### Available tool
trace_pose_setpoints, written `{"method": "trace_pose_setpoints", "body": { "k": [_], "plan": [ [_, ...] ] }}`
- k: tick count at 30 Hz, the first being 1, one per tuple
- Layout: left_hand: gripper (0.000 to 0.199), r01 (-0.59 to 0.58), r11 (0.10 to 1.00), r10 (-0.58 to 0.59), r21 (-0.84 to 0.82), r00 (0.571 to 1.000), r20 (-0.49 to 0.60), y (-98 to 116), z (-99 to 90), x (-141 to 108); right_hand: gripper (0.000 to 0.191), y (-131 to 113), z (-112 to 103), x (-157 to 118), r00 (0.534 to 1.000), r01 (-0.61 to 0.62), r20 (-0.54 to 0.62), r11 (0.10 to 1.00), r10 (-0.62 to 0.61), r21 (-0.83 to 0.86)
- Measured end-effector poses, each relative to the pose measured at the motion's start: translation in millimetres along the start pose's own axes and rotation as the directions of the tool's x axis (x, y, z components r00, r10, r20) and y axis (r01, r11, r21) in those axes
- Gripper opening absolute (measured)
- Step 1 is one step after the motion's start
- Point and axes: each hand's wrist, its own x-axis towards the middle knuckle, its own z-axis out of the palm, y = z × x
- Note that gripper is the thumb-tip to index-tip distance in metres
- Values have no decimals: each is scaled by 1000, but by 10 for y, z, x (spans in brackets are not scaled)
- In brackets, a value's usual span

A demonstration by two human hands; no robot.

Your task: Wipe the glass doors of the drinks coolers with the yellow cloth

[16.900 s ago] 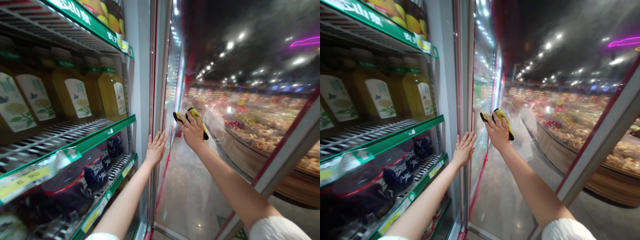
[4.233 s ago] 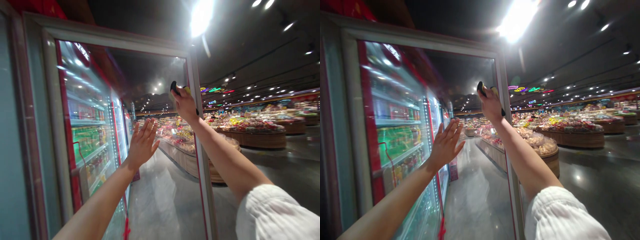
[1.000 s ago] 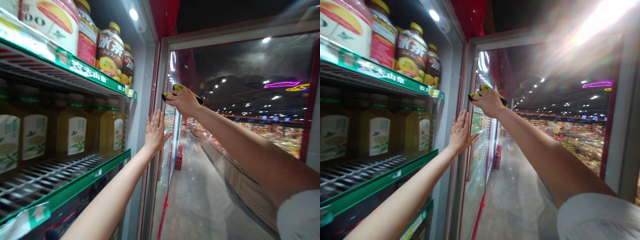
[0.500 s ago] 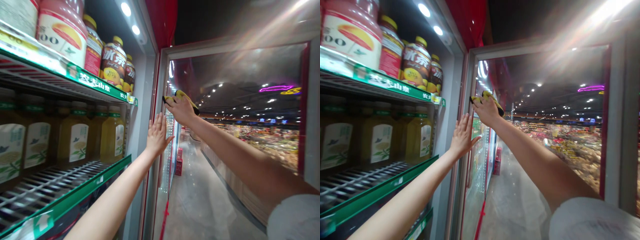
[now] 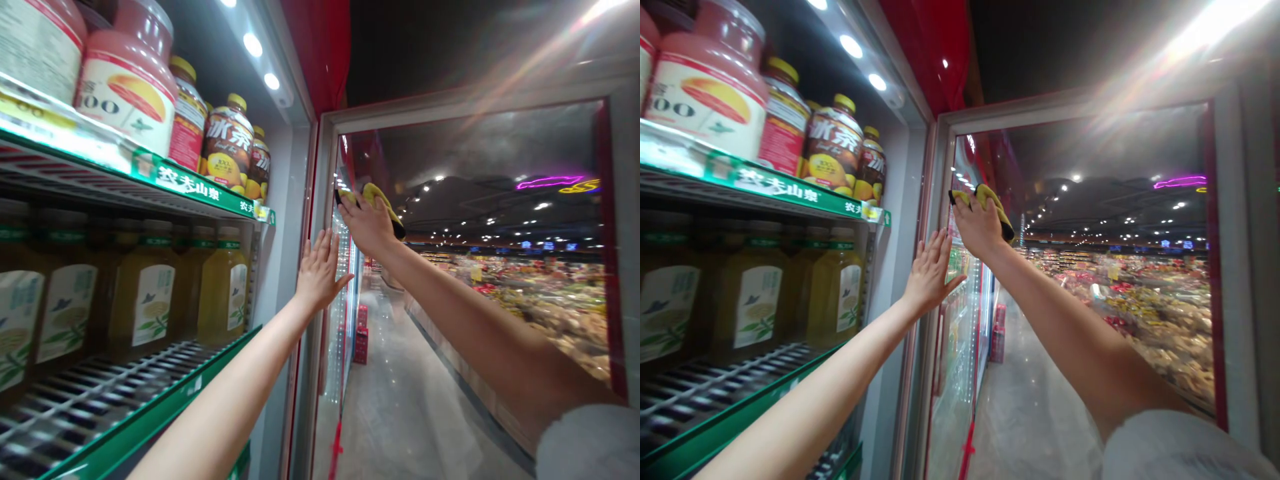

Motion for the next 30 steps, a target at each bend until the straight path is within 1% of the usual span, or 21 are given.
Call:
{"method": "trace_pose_setpoints", "body": {
  "k": [2,4,6,7,9,10,11,13,15,16,17,19,21,22,23,24,26,28,30],
  "plan": [
    [93,-9,1000,9,1,1000,-16,0,10,42,46,22,-47,131,996,77,48,997,-76,-16],
    [92,-6,1000,6,4,1000,-22,6,15,102,44,102,-130,303,996,71,53,997,-69,-34],
    [91,-3,1000,3,12,1000,-12,16,5,151,45,168,-199,392,999,-15,28,999,16,-46],
    [91,-1,1000,1,18,1000,-8,21,-5,162,46,173,-215,381,997,-73,11,996,73,-50],
    [89,5,1000,-5,28,1000,-10,25,-24,155,49,110,-208,260,988,-151,5,987,152,-58],
    [89,7,1000,-6,31,1000,-16,24,-31,139,50,54,-194,175,988,-151,21,986,153,-64],
    [89,5,999,-4,32,1000,-24,21,-33,122,51,-4,-183,95,991,-124,49,990,127,-69],
    [88,-11,999,12,34,999,-34,16,-21,95,50,-66,-194,2,993,-24,110,998,31,-66],
    [88,-30,999,31,35,999,-41,19,10,98,49,6,-275,23,990,48,132,997,-39,-61],
    [88,-35,999,36,32,998,-46,26,28,111,48,97,-337,61,991,48,126,997,-39,-67],
    [89,-38,999,39,27,998,-50,39,47,130,47,214,-405,99,994,23,112,997,-14,-80],
    [91,-40,999,40,8,997,-61,78,77,173,48,472,-529,122,993,-92,64,989,100,-116],
    [90,-46,999,44,-19,997,-67,128,94,207,50,672,-591,30,970,-243,-4,960,245,-141],
    [90,-50,998,48,-36,996,-69,154,100,220,51,726,-593,-53,954,-301,-38,942,299,-147],
    [91,-58,997,54,-52,996,-69,180,105,232,52,748,-582,-146,942,-334,-64,930,328,-150],
    [91,-69,995,64,-68,996,-68,207,111,245,52,745,-562,-235,942,-336,-77,929,328,-154],
    [91,-93,992,88,-89,994,-63,265,125,286,50,708,-529,-350,964,-267,-50,948,263,-174],
    [90,-112,989,106,-100,992,-62,330,142,352,47,718,-545,-337,988,-150,16,969,156,-199],
    [89,-129,985,122,-112,990,-70,402,155,433,48,833,-625,-231,993,-90,59,974,105,-210]
  ]
}}
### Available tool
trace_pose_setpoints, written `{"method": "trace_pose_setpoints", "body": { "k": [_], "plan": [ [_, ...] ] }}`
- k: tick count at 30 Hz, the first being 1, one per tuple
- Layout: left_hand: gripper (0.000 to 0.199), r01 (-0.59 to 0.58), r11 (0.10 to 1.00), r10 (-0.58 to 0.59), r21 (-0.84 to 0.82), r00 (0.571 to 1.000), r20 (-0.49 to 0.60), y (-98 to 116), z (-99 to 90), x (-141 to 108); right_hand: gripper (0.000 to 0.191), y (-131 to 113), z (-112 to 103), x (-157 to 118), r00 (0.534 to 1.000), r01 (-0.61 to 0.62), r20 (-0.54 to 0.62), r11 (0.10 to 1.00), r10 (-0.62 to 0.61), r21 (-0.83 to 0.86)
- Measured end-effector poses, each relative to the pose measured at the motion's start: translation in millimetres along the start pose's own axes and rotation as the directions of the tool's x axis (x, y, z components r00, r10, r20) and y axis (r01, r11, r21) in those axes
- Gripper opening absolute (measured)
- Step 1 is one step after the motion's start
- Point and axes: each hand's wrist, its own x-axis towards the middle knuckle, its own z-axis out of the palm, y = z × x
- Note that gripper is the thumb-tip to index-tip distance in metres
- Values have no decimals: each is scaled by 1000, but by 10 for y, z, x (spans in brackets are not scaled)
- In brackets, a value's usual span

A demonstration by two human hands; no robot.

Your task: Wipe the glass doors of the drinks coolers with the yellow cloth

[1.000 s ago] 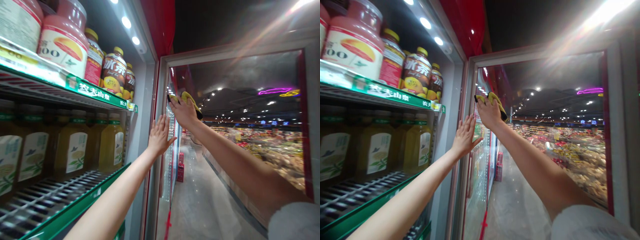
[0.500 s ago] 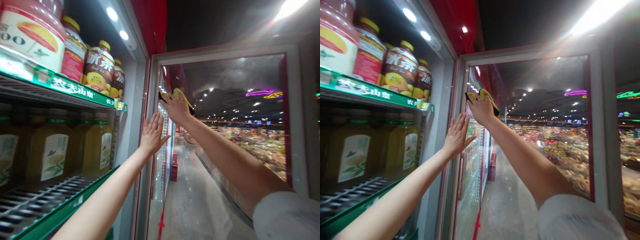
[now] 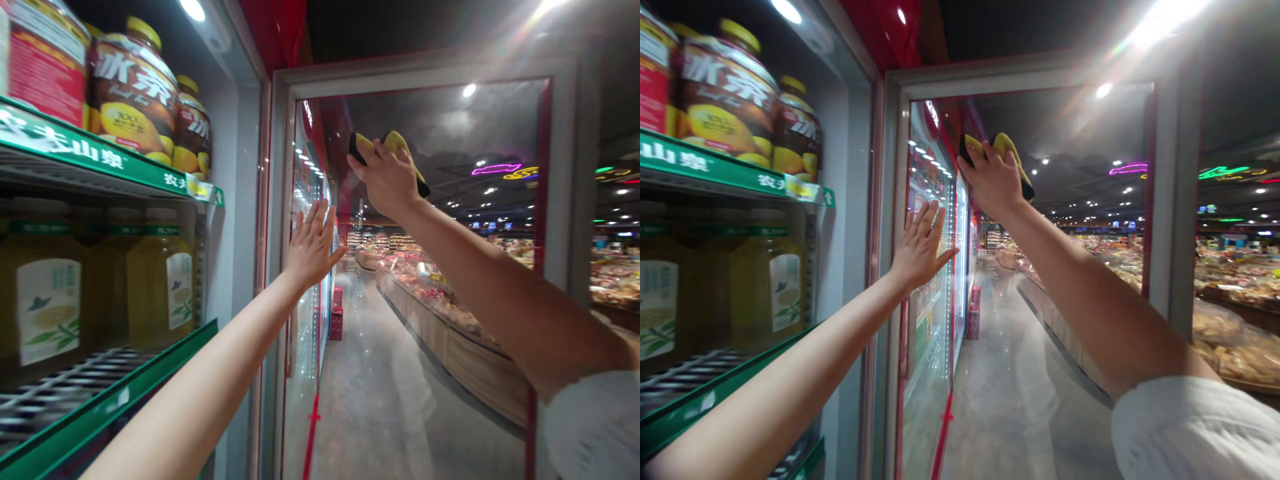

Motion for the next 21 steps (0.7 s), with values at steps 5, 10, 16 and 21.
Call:
{"method": "trace_pose_setpoints", "body": {
  "k": [5,10,16,21],
  "plan": [
    [88,-43,998,42,-40,998,-39,109,29,131,49,459,-173,71,978,-204,-35,979,204,-15],
    [89,-79,993,71,-87,994,-86,162,115,133,49,358,-116,-339,914,-395,-106,918,391,-21],
    [84,-117,984,98,-134,985,-140,314,242,324,52,521,-179,-174,985,-167,-35,986,166,-24],
    [82,-118,985,99,-125,984,-147,404,266,371,56,824,-289,-331,915,-391,-111,920,387,-20]
  ]
}}
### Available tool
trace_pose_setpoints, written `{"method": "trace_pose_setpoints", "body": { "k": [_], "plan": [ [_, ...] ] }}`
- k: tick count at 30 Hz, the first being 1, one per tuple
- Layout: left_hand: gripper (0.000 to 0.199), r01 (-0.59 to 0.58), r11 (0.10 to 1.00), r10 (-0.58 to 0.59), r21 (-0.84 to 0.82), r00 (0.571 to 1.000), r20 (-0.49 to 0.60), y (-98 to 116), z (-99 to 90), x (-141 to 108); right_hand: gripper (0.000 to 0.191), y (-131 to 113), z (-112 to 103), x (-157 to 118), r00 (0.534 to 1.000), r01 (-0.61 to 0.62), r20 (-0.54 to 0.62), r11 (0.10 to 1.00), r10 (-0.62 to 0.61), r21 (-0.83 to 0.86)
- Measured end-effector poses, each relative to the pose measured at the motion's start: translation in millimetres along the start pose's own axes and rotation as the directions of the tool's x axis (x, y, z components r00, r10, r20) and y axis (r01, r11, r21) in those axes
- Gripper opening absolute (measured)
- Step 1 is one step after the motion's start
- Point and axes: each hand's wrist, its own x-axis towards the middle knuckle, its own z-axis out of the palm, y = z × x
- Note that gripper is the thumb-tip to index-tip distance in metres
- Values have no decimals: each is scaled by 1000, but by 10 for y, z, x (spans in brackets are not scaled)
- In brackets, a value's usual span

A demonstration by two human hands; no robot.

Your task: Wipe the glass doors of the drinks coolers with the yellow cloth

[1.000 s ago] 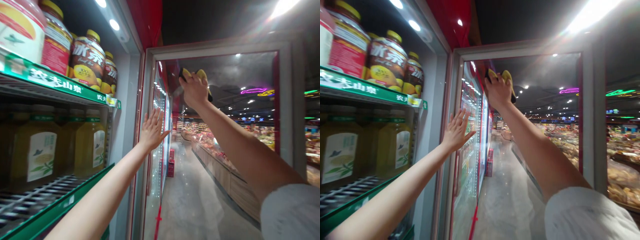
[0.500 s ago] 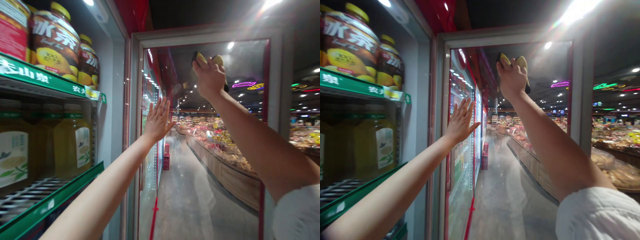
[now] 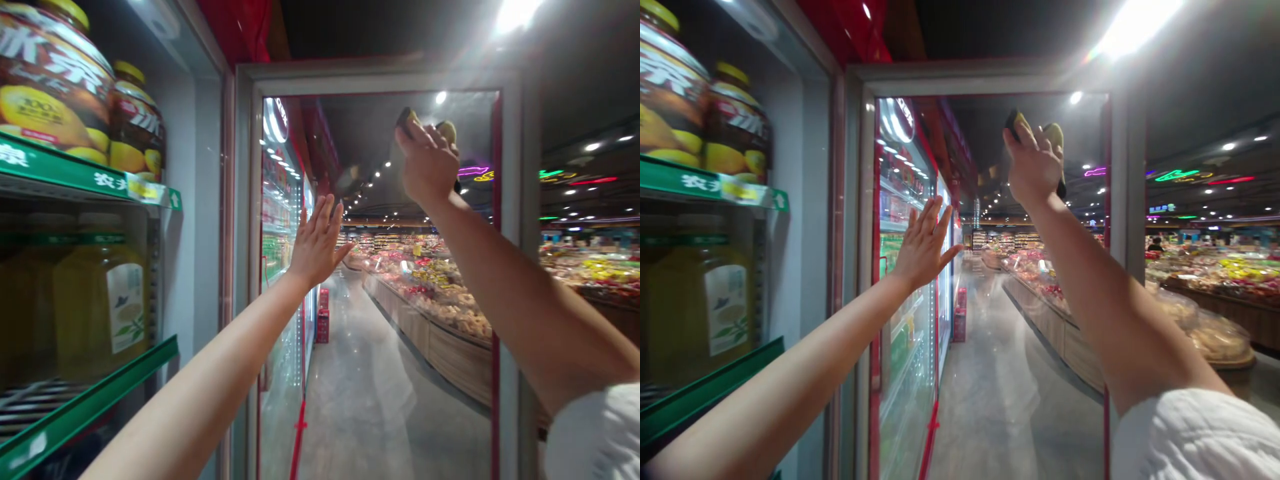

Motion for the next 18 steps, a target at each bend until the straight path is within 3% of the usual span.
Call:
{"method": "trace_pose_setpoints", "body": {
  "k": [3,5,7,10,12,16,18],
  "plan": [
    [84,-14,1000,14,2,1000,-13,44,33,-5,55,-51,21,-291,993,-110,-50,994,111,7],
    [86,-16,1000,16,6,1000,-27,83,62,29,52,-121,60,-365,999,-29,-23,1000,29,-7],
    [86,-20,1000,21,14,999,-42,133,84,95,51,-103,86,-265,996,91,12,996,-90,-18],
    [82,-38,999,39,14,998,-51,222,93,208,52,157,68,39,985,175,7,984,-175,-20],
    [79,-52,999,52,8,998,-46,279,92,260,53,392,40,139,989,146,-6,989,-147,-31],
    [78,-67,998,66,-13,996,-55,362,123,307,56,625,40,-114,999,-13,-36,997,11,-71],
    [79,-62,998,60,-20,995,-75,393,161,341,56,620,64,-261,1000,9,-29,996,-11,-85]
  ]
}}
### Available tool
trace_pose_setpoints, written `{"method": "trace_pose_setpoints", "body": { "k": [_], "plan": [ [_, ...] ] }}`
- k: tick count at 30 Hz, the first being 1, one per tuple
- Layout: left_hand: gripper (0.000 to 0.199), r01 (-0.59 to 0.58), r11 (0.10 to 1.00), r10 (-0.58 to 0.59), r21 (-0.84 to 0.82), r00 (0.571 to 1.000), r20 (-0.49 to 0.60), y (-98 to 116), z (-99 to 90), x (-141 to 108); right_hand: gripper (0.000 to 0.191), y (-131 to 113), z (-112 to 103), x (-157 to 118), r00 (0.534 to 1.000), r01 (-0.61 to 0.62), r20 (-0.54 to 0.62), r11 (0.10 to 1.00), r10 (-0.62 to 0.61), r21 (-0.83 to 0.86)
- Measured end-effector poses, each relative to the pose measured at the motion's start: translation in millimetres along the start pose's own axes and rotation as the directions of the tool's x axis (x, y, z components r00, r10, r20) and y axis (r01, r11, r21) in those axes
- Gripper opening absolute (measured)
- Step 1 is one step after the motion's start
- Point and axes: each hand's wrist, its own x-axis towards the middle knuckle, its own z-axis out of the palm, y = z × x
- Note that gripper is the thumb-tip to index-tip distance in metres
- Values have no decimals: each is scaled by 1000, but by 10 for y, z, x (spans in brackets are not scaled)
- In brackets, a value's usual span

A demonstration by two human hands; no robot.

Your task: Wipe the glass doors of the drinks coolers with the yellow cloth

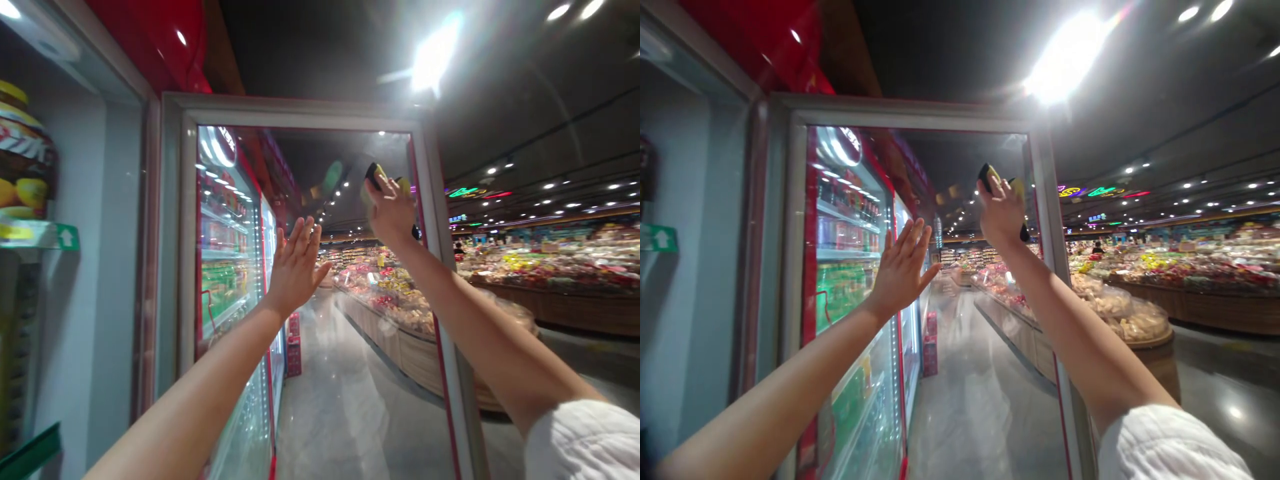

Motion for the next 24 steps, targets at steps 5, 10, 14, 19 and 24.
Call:
{"method": "trace_pose_setpoints", "body": {
  "k": [5,10,14,19,24],
  "plan": [
    [80,14,1000,-14,5,999,-50,63,111,157,59,181,-2,238,984,173,46,985,-173,6],
    [74,3,1000,-2,15,997,-76,86,154,238,58,514,-33,241,996,89,0,996,-89,-9],
    [76,-2,1000,3,11,996,-85,68,168,243,60,537,21,-107,995,83,-61,996,-84,-17],
    [81,-29,999,32,39,995,-97,-2,168,292,55,592,94,311,989,-14,-150,998,5,-59],
    [79,-22,999,27,50,995,-97,-100,165,376,51,523,208,1064,965,-100,-243,995,100,11]
  ]
}}
